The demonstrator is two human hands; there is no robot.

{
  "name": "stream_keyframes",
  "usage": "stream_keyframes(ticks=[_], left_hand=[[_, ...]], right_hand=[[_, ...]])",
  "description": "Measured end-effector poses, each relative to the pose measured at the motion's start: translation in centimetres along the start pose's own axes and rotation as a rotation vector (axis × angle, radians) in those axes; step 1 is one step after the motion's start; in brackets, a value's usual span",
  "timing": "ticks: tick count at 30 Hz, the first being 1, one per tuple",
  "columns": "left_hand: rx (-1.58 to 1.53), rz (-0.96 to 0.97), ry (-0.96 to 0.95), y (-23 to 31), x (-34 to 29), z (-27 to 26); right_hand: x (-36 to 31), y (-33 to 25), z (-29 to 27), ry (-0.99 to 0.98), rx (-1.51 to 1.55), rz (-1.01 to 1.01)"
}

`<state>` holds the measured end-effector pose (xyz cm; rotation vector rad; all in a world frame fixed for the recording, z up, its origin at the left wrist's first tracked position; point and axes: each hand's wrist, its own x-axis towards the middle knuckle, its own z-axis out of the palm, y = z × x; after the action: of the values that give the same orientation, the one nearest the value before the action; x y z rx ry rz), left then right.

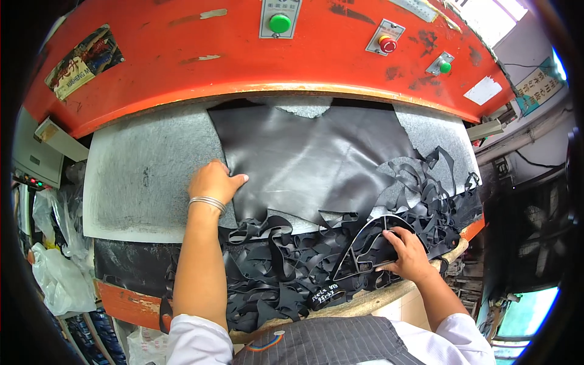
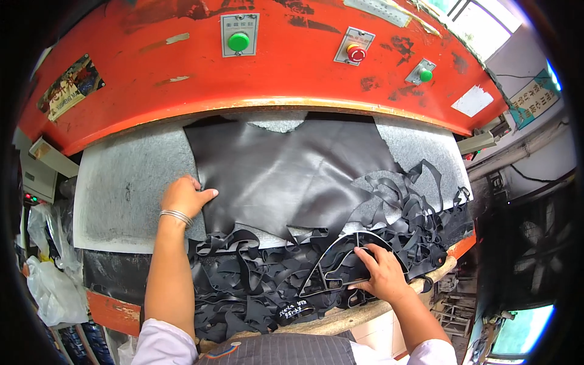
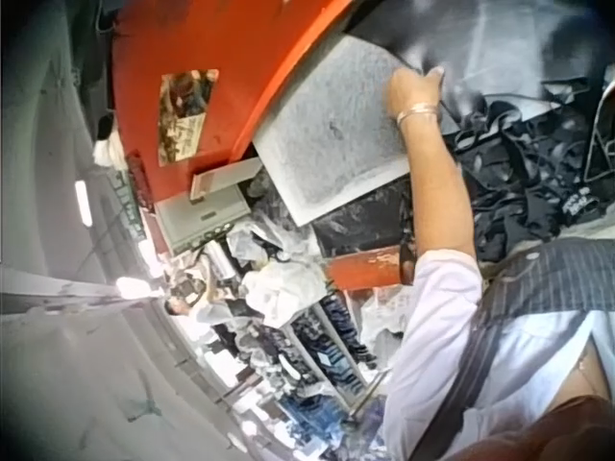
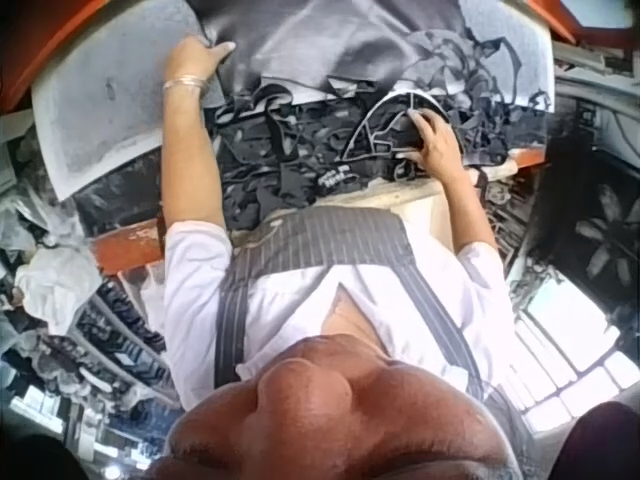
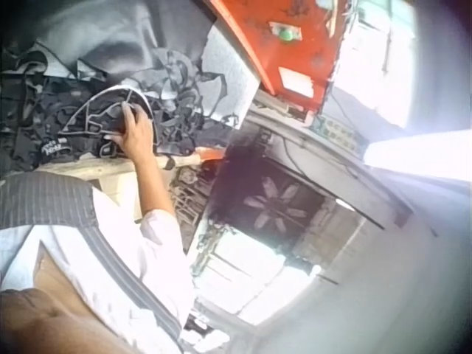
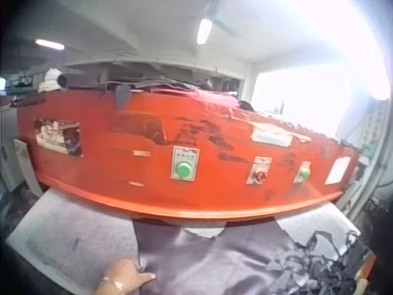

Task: Cutting out shoe upper components from leather sheets using a hydraulic clicker press and metal dies.

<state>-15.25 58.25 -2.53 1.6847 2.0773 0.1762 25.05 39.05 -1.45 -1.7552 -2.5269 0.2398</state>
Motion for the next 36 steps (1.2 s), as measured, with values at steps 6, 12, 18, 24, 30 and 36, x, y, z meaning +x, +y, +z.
stream_keyframes(ticks=[6,12,18,24,30,36], left_hand=[[-0.106,0.013,0.012,-2.4,3.1,0.5],[-0.206,0.357,0.279,-2.6,1.2,-0.4],[0.014,0.583,0.143,-5.8,-6.6,1.9],[-0.095,0.69,0.506,-7.9,-7.4,6.2],[-0.241,0.611,0.564,-8.0,-7.4,6.2],[-0.257,0.603,0.527,-7.9,-6.7,6.0]], right_hand=[[1.1,-1.0,-0.3,-0.067,-0.006,-0.014],[-0.1,0.4,-0.9,-0.026,0.084,0.023],[4.5,-1.1,-5.3,0.225,0.344,0.109],[16.4,-10.1,-0.9,0.193,0.339,-0.002],[21.0,-11.6,2.3,0.139,0.236,-0.081],[21.9,-11.6,2.7,0.082,0.2,-0.047]])
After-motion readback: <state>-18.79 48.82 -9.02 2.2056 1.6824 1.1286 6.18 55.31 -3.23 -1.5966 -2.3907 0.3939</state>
